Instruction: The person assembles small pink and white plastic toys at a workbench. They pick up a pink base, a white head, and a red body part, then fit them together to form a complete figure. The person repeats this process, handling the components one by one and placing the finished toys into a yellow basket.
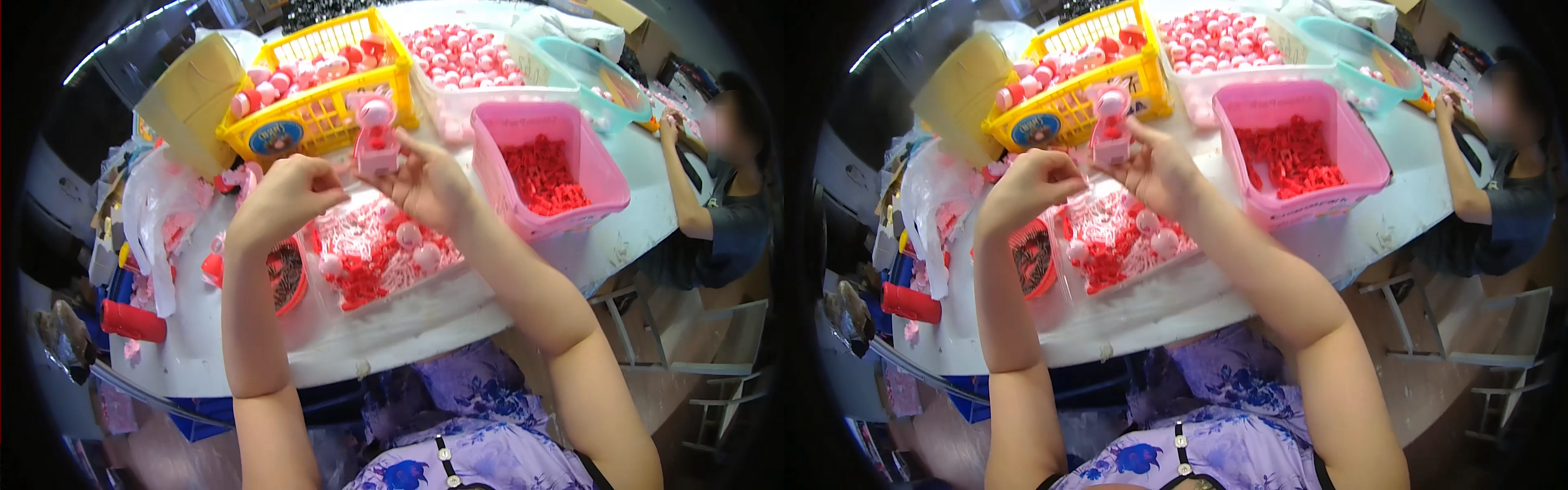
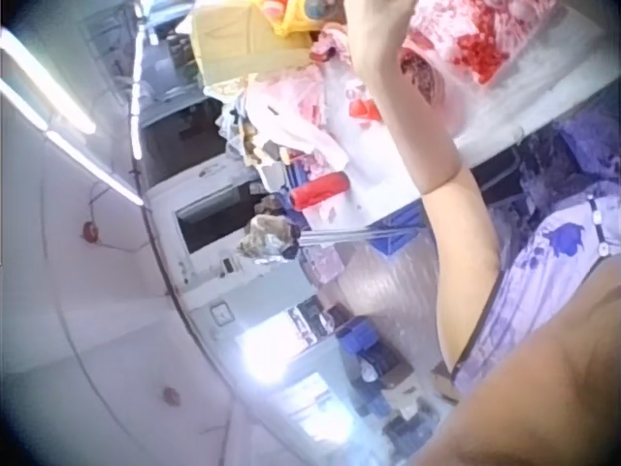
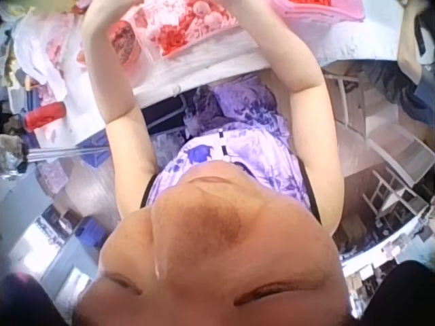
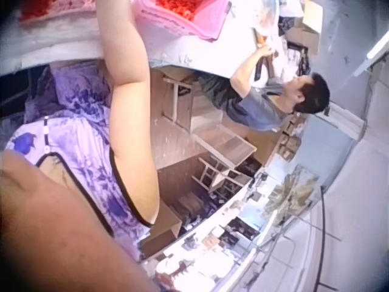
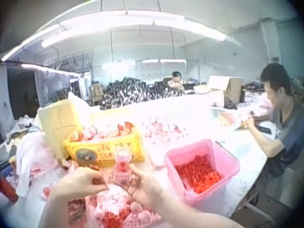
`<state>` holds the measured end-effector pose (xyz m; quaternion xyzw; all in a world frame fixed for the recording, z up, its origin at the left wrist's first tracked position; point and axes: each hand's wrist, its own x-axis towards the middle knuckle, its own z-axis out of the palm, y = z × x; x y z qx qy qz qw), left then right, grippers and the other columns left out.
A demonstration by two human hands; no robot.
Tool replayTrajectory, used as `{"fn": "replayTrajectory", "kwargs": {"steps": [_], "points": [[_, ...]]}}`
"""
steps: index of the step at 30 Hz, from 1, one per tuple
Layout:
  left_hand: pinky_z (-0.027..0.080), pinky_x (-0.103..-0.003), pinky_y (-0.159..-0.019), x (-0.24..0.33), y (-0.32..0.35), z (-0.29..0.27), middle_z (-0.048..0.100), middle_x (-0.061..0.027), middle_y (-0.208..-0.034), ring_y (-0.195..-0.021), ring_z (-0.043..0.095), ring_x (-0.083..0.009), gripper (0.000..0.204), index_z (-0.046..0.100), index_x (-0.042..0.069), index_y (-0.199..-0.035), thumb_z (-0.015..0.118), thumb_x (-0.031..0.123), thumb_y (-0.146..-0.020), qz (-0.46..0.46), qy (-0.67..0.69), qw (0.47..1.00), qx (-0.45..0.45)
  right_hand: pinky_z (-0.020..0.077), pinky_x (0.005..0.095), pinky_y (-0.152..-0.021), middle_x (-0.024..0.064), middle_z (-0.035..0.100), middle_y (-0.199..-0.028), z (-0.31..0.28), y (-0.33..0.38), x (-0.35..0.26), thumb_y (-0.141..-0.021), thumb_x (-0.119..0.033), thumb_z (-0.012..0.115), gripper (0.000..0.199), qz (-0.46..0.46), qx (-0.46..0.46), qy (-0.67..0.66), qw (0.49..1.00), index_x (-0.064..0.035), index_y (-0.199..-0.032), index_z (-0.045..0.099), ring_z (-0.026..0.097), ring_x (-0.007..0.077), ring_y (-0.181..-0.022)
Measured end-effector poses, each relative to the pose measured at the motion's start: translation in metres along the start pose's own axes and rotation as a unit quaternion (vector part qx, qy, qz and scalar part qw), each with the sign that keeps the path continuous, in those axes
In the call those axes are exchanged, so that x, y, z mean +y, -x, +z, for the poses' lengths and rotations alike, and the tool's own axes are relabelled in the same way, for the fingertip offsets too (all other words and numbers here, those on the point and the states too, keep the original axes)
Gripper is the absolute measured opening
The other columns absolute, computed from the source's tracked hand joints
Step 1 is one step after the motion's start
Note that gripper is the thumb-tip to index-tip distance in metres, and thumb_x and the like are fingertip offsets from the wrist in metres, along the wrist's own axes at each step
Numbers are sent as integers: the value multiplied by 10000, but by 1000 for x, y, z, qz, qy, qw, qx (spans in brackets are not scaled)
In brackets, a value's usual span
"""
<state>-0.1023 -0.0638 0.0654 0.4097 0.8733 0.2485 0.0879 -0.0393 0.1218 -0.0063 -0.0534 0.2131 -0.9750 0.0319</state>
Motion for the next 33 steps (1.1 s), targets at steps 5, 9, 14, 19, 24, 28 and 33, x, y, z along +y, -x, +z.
{"fn": "replayTrajectory", "kwargs": {"steps": [5, 9, 14, 19, 24, 28, 33], "points": [[504, -318, -631, -6, -2, 20, 681, -149, -806, -684, 643, -199, 337, 682, -10, -896, 743, 236, -674, -57, -100, 980, -163, 476, 472, -993, 219, 504, -1208, -8, -1, 0, -1000, -213, 401, 362, -68, 65, -15, 995, 31, -1266, 391, 537, 334, -1127], [504, -375, -716, -8, -4, 44, 662, -153, -863, -812, 638, -256, 446, 650, 7, -978, 764, 257, -627, -26, -154, 979, -131, 469, 472, -998, 175, 513, -1184, -12, -4, -1, -994, -202, 422, 328, -79, 63, -13, 995, 4, -1250, 426, 544, 309, -1095], [496, -364, -688, -3, -9, 57, 657, -141, -804, -779, 639, -255, 286, 625, -8, -863, 722, 169, -661, -9, -133, 975, -177, 475, 467, -989, 167, 519, -1164, -11, -4, 1, -985, -198, 445, 328, -71, 56, -22, 996, 3, -1244, 437, 548, 300, -1083], [513, -303, -596, -5, -11, 44, 663, -117, -720, -645, 644, -176, 145, 631, -36, -807, 665, 72, -716, -42, -51, 974, -216, 480, 471, -984, 170, 516, -1160, -13, -5, 1, -981, -199, 451, 339, -66, 50, -27, 996, 13, -1244, 424, 554, 300, -1075], [518, -259, -578, 3, -6, 18, 659, -78, -729, -626, 630, -122, 127, 641, -50, -878, 643, 31, -780, -57, 32, 976, -210, 494, 470, -959, 170, 532, -1142, -11, -3, 0, -983, -214, 442, 341, -52, 54, -30, 997, -1, -1247, 408, 566, 285, -1065], [503, -226, -599, 3, 7, -4, 637, -31, -775, -653, 601, -76, 141, 655, -33, -962, 658, 34, -839, -75, 155, 968, -182, 482, 474, -980, 184, 528, -1146, -3, 1, 3, -981, -207, 447, 353, -40, 58, -31, 997, 17, -1250, 401, 564, 297, -1072], [485, -214, -637, -9, 8, -13, 628, -28, -793, -707, 591, -74, 140, 645, -39, -970, 641, 55, -866, 31, 194, 980, -30, 474, 465, -991, 206, 530, -1167, -2, 2, 5, -987, -225, 437, 370, -10, 49, -9, 999, 29, -1252, 396, 566, 311, -1085]]}}
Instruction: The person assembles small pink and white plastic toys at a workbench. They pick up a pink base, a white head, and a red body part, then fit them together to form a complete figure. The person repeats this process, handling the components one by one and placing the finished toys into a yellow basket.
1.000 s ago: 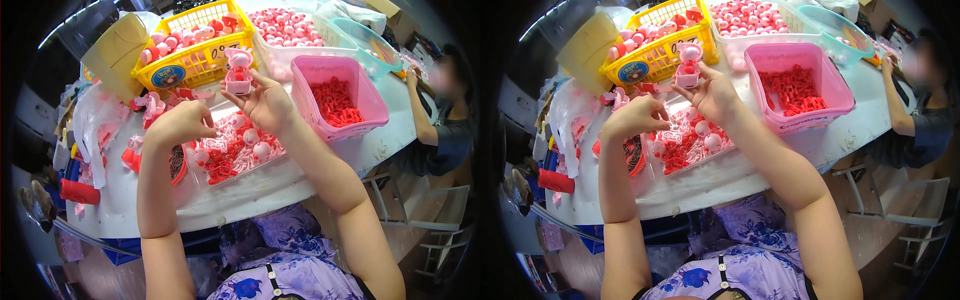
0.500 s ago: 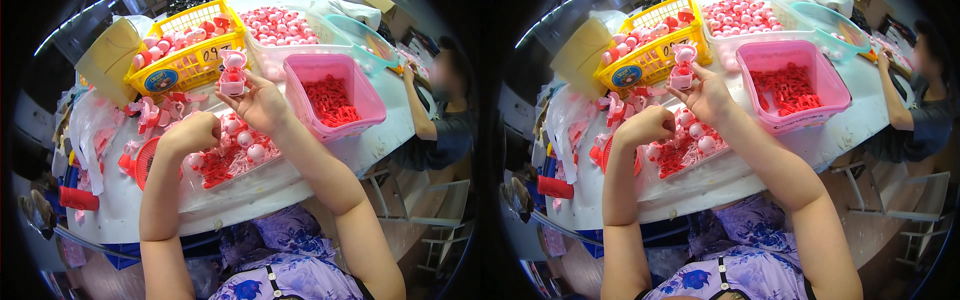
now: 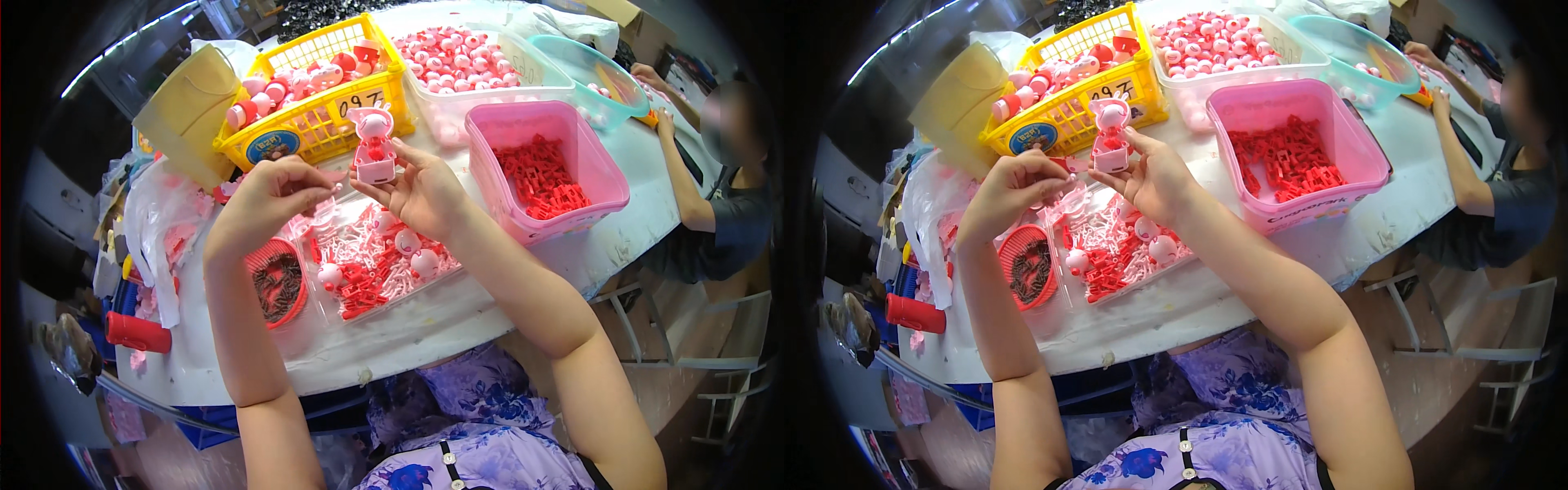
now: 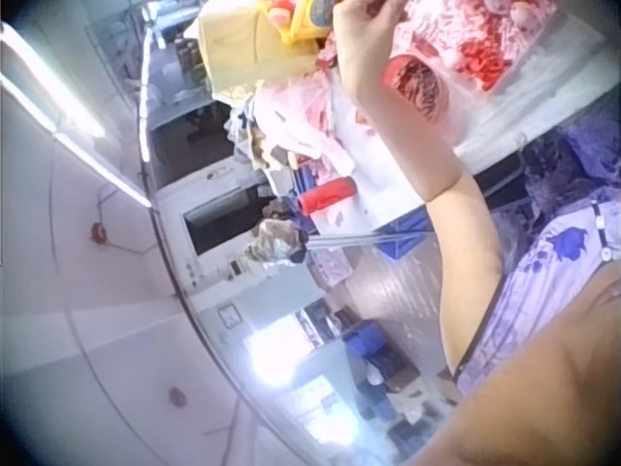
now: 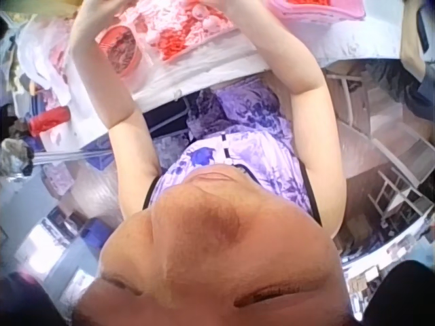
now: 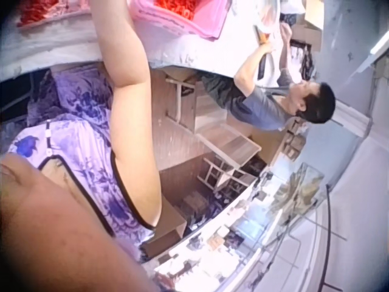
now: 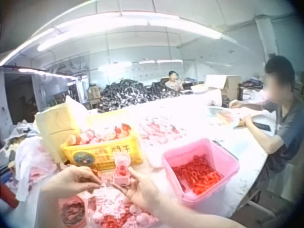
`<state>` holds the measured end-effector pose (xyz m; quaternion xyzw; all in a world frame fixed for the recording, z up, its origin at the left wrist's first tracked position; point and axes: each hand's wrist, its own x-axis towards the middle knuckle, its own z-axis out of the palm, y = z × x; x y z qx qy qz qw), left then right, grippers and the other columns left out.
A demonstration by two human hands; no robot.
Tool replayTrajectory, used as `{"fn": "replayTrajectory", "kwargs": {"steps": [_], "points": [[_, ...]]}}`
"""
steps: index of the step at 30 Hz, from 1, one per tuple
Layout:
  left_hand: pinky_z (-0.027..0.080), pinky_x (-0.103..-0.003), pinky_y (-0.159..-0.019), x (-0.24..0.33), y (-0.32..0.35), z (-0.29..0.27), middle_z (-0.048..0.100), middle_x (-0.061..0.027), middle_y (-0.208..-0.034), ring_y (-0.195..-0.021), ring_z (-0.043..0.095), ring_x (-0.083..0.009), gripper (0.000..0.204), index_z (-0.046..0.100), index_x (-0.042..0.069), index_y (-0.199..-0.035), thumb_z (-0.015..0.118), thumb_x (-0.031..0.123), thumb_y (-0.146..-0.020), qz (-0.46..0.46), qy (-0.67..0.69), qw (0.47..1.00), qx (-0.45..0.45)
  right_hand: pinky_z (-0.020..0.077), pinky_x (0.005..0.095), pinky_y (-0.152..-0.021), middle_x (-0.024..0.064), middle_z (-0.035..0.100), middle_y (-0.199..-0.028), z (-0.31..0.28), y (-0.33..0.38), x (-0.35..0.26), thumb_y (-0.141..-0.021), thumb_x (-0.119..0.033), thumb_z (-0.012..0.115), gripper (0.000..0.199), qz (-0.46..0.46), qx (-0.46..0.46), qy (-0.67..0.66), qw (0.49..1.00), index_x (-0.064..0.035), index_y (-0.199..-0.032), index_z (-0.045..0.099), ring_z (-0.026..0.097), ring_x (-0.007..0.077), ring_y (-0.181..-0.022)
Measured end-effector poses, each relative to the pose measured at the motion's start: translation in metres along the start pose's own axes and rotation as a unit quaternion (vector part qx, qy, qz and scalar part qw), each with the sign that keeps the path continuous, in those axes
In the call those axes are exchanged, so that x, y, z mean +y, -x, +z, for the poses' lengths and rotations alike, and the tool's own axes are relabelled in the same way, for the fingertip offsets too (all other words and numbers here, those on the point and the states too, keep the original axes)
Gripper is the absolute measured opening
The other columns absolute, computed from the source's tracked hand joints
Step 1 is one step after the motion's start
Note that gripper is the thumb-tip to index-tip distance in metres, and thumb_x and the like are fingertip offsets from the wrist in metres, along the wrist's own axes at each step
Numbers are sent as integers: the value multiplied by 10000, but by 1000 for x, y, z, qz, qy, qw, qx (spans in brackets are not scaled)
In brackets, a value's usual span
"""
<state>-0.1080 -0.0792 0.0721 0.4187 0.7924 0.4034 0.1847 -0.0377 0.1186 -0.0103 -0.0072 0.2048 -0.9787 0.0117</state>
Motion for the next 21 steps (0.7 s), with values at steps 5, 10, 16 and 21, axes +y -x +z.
{"fn": "replayTrajectory", "kwargs": {"steps": [5, 10, 16, 21], "points": [[490, -228, -645, 5, -7, 5, 618, -44, -837, -713, 606, -83, 132, 647, -46, -943, 641, 60, -864, -3, 72, 993, 94, 496, 452, -969, 218, 538, -1122, 2, 1, 6, -989, -244, 435, 371, 25, -9, 12, 1000, 40, -1227, 414, 583, 312, -1038], [498, -233, -680, 3, -19, 23, 638, -49, -865, -730, 621, -102, 110, 657, -30, -937, 638, 38, -852, 133, -139, 951, 243, 477, 454, -998, 208, 544, -1117, 6, 6, 2, -991, -238, 425, 359, 47, -11, -6, 999, 35, -1225, 412, 587, 302, -1036], [505, -265, -698, 4, -27, 38, 628, -77, -867, -758, 645, -169, 133, 674, -4, -941, 658, 8, -810, 229, -201, 909, 284, 476, 449, -1002, 166, 557, -1111, 9, 6, -2, -994, -234, 418, 341, 33, -29, -31, 999, 7, -1234, 412, 589, 272, -1041], [513, -283, -680, 0, -30, 41, 623, -85, -864, -769, 640, -193, 147, 676, 9, -946, 671, 7, -799, 256, -208, 896, 298, 483, 435, -998, 149, 566, -1116, 12, 9, -4, -991, -240, 428, 344, 27, -41, -43, 998, -1, -1239, 413, 594, 255, -1038]]}}
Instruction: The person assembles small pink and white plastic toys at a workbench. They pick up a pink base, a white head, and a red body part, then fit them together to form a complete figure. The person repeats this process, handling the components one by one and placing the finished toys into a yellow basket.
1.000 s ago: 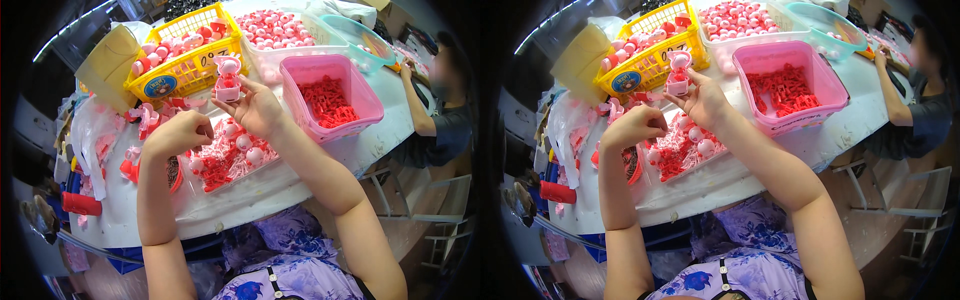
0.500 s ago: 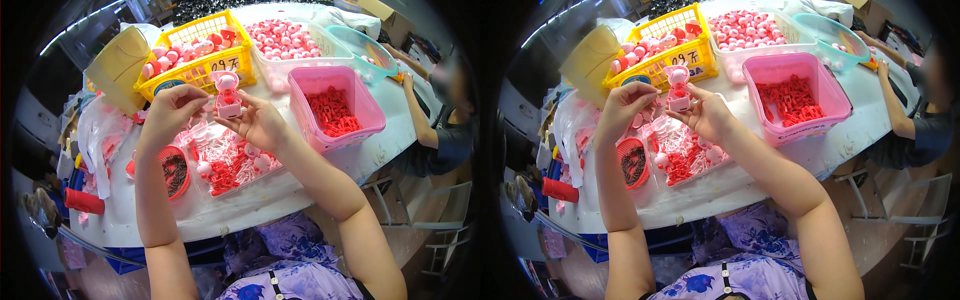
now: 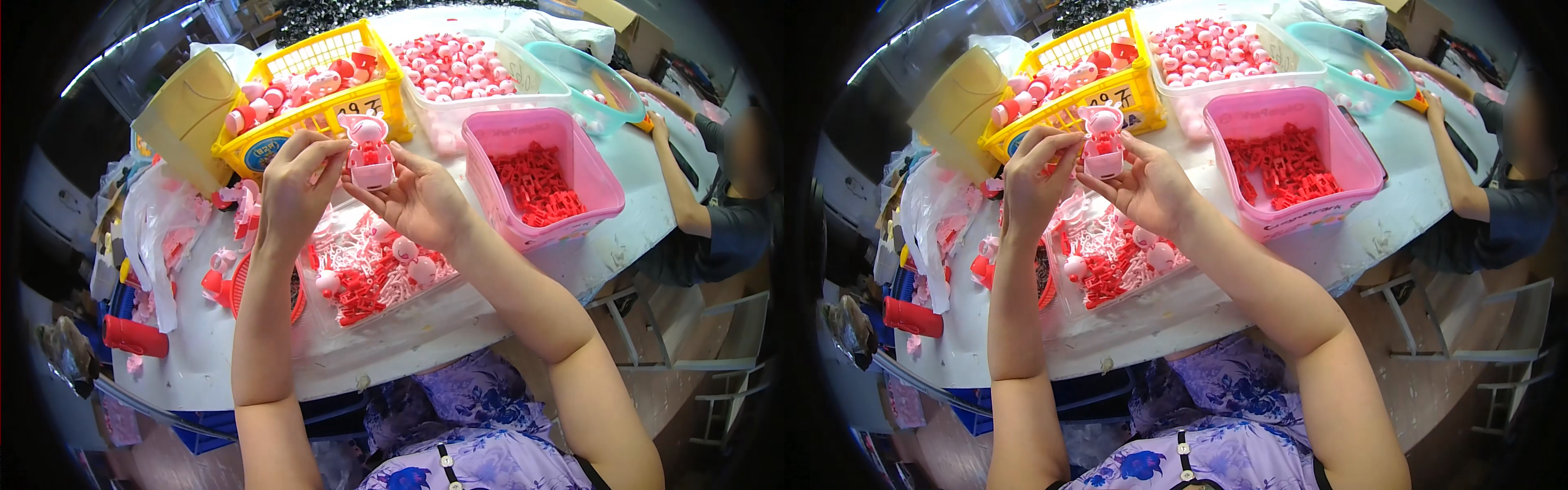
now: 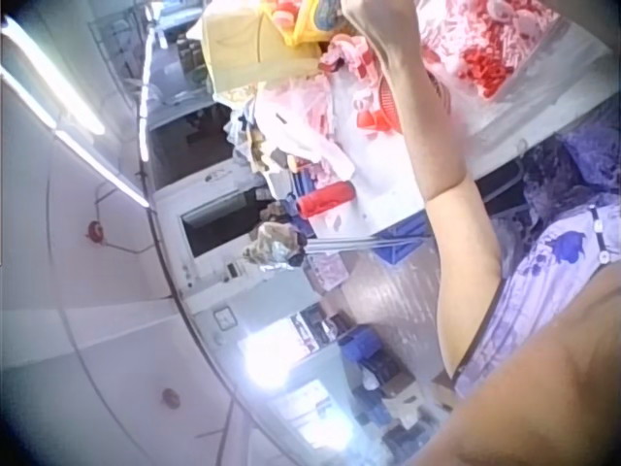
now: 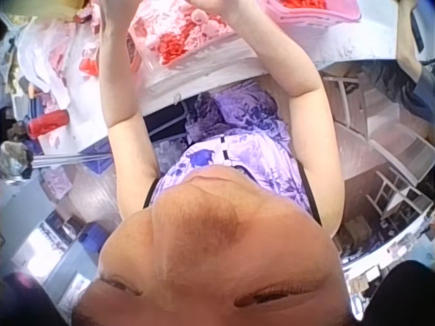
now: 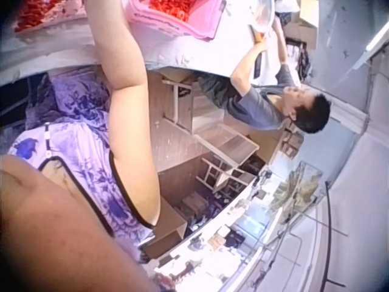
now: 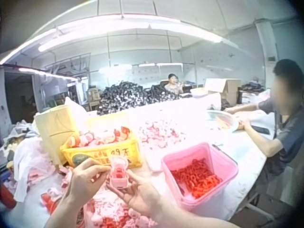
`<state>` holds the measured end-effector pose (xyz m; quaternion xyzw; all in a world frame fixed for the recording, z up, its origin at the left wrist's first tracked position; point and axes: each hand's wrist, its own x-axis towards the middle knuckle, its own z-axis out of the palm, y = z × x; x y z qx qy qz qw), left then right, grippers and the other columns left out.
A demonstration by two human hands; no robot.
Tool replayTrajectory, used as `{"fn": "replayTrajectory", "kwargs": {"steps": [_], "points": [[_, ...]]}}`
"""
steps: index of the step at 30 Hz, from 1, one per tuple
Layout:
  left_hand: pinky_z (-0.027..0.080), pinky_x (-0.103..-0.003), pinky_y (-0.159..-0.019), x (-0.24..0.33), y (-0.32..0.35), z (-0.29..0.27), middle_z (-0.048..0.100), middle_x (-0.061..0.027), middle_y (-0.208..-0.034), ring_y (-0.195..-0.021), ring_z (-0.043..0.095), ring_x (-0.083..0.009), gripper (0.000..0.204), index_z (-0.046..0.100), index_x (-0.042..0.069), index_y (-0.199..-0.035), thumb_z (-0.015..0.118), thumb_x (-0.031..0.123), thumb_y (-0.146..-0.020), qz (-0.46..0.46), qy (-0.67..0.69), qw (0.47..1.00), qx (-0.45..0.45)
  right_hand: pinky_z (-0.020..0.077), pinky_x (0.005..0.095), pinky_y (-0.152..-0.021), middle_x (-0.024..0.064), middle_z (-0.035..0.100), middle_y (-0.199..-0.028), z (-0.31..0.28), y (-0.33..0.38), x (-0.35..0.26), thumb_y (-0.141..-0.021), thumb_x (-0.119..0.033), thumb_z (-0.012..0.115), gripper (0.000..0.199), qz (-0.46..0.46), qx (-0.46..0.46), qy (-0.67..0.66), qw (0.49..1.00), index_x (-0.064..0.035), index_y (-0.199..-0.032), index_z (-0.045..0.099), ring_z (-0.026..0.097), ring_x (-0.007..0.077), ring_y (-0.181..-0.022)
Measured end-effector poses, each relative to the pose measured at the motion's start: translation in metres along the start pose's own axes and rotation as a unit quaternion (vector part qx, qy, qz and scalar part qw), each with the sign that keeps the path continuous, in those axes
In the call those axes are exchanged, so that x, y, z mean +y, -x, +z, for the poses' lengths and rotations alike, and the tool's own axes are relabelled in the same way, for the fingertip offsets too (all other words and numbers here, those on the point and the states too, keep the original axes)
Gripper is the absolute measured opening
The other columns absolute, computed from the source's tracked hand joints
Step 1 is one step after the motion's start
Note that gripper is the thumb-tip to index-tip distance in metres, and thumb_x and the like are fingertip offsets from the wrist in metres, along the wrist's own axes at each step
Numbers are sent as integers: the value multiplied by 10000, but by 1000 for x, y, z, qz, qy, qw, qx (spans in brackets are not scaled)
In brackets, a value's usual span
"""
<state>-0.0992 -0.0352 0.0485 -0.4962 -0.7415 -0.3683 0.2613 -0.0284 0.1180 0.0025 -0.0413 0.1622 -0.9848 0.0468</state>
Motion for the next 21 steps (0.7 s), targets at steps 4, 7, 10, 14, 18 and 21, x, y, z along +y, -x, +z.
{"fn": "replayTrajectory", "kwargs": {"steps": [4, 7, 10, 14, 18, 21], "points": [[507, -280, -692, 1, 0, 1, 618, -75, -865, -761, 629, -180, 161, 679, 15, -956, 676, 4, -795, 23, -23, 999, 20, 494, 428, -986, 144, 579, -1130, 3, 1, -2, -987, -245, 436, 354, 20, -4, -6, 1000, -7, -1247, 412, 605, 240, -1036], [509, -286, -681, 1, 0, 1, 618, -74, -867, -758, 625, -183, 161, 679, 15, -956, 674, -1, -795, 34, -27, 999, 18, 499, 428, -978, 139, 588, -1137, 4, 2, -2, -986, -248, 439, 359, 16, -5, 0, 1000, -6, -1250, 414, 614, 230, -1033], [518, -309, -640, -2, 0, 2, 623, -98, -850, -741, 633, -221, 145, 669, 3, -919, 679, -17, -775, 50, -29, 998, 25, 468, 420, -1019, 193, 573, -1150, 2, 2, -3, -991, -249, 435, 401, 16, -4, -20, 1000, 52, -1254, 399, 595, 293, -1070], [514, -305, -656, 1, 1, 2, 620, -91, -865, -756, 628, -214, 170, 674, 9, -949, 666, -27, -783, 66, -39, 997, 24, 516, 420, -955, 136, 584, -1139, 1, 1, -2, -987, -262, 437, 370, 14, -16, -14, 1000, -11, -1258, 409, 623, 237, -1016], [511, -314, -680, -2, 0, 2, 619, -90, -875, -782, 626, -220, 206, 680, 18, -977, 659, -32, -778, 84, -54, 995, 16, 529, 408, -939, 133, 573, -1142, 1, 2, -5, -987, -279, 442, 381, 15, -28, -16, 999, -15, -1259, 408, 619, 246, -1020], [512, -332, -704, -2, 1, 3, 621, -93, -875, -801, 628, -237, 215, 681, 18, -977, 656, -34, -770, 70, -52, 996, 5, 535, 411, -932, 129, 564, -1145, 3, 3, -6, -983, -302, 455, 392, 6, -28, -35, 999, -14, -1246, 411, 611, 248, -1029]]}}
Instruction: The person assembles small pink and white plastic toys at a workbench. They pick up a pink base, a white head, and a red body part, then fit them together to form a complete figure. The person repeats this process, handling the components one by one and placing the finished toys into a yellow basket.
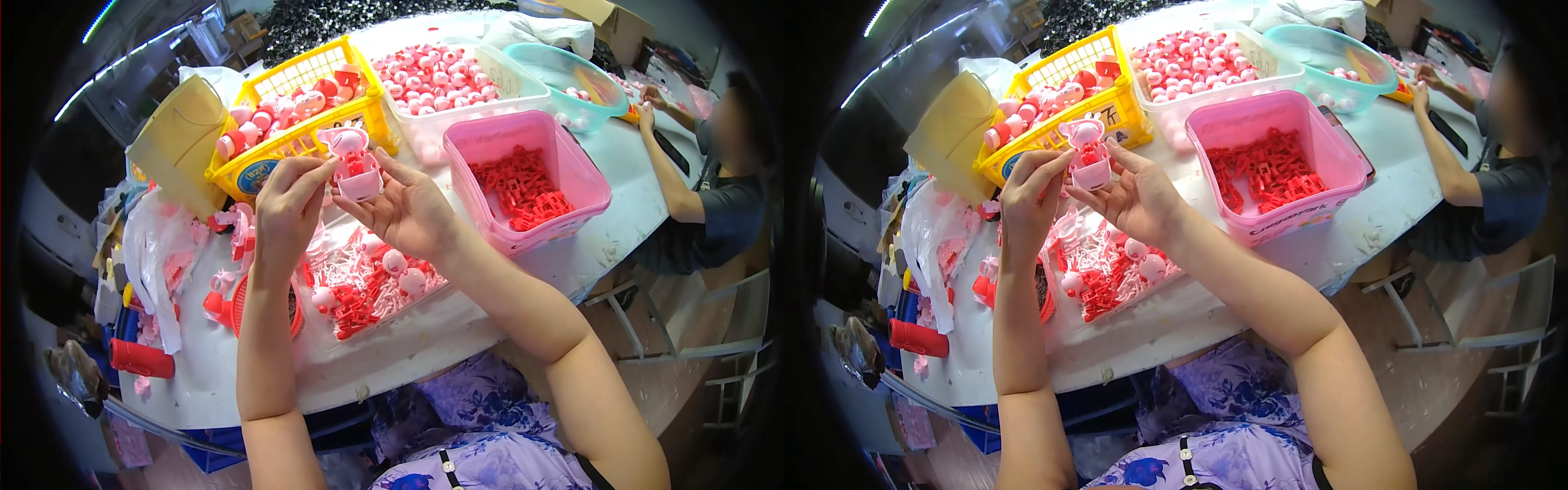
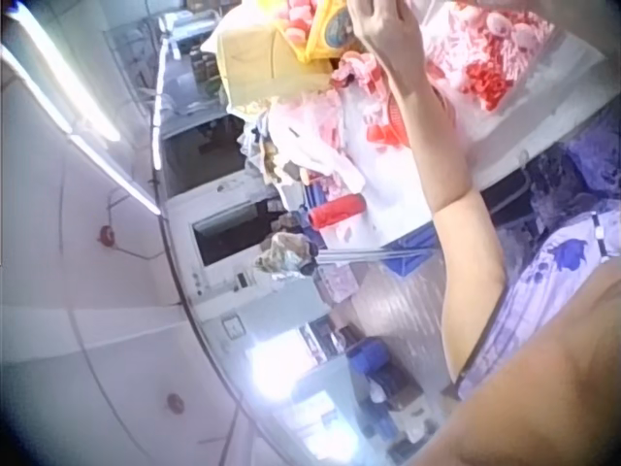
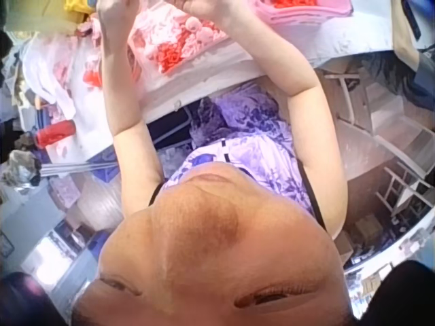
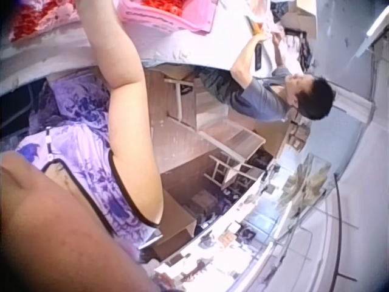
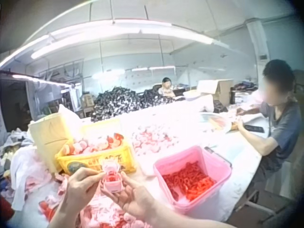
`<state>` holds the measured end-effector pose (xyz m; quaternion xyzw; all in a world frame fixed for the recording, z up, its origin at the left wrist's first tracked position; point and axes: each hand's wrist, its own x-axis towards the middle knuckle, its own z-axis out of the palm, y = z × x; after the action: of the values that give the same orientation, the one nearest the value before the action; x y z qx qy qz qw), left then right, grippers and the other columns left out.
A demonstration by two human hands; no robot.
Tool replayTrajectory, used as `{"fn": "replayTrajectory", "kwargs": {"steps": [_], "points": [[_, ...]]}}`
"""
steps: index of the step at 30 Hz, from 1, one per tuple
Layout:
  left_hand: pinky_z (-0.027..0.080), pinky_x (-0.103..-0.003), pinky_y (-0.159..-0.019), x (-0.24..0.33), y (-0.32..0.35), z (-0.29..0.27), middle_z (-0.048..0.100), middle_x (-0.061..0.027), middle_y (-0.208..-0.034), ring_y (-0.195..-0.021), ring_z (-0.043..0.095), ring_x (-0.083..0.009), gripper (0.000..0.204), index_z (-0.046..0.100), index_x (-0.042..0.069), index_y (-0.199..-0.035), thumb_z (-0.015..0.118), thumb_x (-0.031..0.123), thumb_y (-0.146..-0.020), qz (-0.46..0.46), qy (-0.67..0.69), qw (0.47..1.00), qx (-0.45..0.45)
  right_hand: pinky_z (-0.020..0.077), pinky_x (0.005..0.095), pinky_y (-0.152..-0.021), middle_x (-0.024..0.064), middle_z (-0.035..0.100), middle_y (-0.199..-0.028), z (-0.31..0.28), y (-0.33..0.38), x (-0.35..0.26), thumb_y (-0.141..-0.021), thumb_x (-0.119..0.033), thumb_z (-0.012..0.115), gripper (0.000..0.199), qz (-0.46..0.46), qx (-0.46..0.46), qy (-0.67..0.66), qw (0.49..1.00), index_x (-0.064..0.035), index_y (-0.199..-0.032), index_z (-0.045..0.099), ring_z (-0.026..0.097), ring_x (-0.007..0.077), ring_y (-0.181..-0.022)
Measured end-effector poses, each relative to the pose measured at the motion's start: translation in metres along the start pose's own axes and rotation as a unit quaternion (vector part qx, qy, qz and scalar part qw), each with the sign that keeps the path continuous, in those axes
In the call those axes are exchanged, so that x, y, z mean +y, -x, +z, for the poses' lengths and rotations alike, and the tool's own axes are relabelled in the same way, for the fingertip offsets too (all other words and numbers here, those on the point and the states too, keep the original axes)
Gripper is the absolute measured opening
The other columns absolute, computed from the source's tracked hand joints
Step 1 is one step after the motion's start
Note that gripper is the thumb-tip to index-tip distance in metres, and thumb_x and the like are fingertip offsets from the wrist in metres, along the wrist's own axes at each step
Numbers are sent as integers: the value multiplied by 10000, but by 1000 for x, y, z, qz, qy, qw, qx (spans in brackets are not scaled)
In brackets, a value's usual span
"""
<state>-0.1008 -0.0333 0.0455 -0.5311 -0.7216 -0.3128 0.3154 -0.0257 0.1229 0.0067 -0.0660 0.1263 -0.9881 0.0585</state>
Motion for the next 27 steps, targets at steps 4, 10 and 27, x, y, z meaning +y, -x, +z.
{"fn": "replayTrajectory", "kwargs": {"steps": [4, 10, 27], "points": [[512, -333, -719, 2, -1, -2, 622, -99, -884, -819, 632, -249, 191, 677, 11, -963, 649, -32, -779, -44, 24, 999, -19, 535, 424, -933, 131, 563, -1146, -4, -2, 1, -979, -299, 468, 385, -9, 1, 3, 1000, -16, -1236, 416, 607, 248, -1035], [516, -331, -695, 2, -2, -24, 647, -116, -869, -749, 648, -225, 191, 669, -23, -957, 662, 113, -823, -132, -89, 981, -112, 511, 451, -958, 155, 540, -1161, -11, -6, -6, -960, -249, 513, 400, -83, 41, 29, 995, -1, -1255, 410, 587, 274, -1053], [510, -361, -681, 21, 14, -7, 674, -166, -787, -716, 655, -252, 282, 696, -7, -903, 700, 206, -717, -266, 83, 767, -578, 496, 456, -979, 144, 534, -1153, -14, -8, -3, -963, -240, 510, 377, -100, 45, 34, 993, -22, -1259, 429, 572, 255, -1065]]}}
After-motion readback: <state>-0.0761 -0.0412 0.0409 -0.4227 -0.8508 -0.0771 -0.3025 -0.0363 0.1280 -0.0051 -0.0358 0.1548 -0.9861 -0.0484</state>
